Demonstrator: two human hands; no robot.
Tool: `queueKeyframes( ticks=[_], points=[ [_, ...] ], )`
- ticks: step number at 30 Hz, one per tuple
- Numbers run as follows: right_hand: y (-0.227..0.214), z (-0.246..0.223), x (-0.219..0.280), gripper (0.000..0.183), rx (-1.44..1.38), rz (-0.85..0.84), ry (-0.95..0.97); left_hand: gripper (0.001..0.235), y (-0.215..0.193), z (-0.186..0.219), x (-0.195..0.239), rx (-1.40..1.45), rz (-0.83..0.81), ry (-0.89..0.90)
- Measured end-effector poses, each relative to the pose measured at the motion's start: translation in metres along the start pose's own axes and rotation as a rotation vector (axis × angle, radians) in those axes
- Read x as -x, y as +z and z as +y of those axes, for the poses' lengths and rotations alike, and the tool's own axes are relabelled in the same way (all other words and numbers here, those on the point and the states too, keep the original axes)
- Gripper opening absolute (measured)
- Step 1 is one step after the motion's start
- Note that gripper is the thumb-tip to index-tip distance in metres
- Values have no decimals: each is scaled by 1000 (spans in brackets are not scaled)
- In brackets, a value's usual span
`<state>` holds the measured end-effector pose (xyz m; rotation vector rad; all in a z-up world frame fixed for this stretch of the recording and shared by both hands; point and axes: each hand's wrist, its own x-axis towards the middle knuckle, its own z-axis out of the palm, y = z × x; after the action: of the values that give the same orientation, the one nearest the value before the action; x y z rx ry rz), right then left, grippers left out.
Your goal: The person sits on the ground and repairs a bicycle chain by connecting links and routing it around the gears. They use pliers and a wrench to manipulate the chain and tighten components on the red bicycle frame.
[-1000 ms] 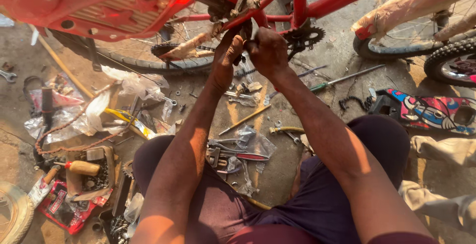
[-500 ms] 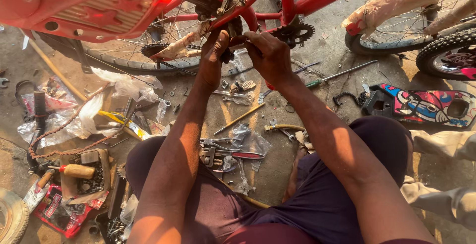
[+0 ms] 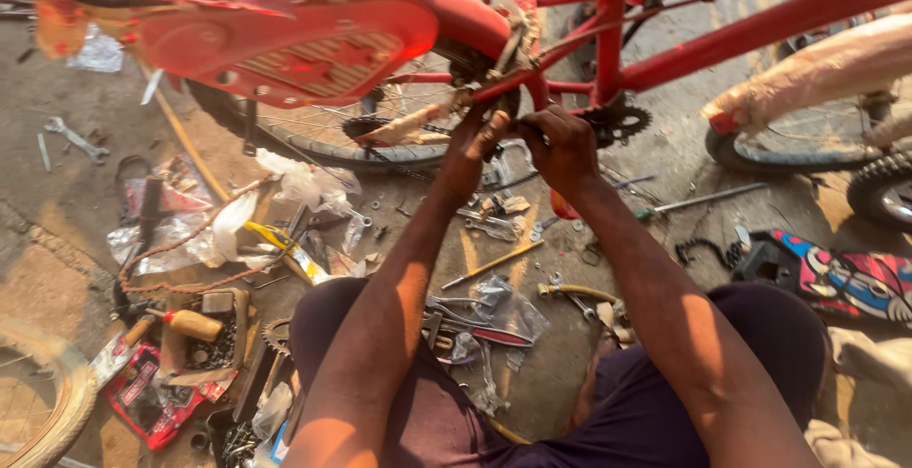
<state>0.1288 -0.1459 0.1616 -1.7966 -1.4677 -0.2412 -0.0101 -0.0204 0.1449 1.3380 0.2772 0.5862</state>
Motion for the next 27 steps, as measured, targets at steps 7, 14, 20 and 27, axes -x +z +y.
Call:
queueKeyframes(
  ticks=[7,14,20,27],
  points=[
    [0,6,2,5,34,-3,-15,63,-2,-14,-5,24,6,8],
    [-3,-3,7,11,5,-22,156,51,0,-46,-15,59,-16,26],
    [-30,13,26,22,105,-318,438,28,7,-43,-10,-473,91,76],
    [-43,18,52,25,144,-292,471,21,13,-21,-3,-628,99,179]
  ],
)
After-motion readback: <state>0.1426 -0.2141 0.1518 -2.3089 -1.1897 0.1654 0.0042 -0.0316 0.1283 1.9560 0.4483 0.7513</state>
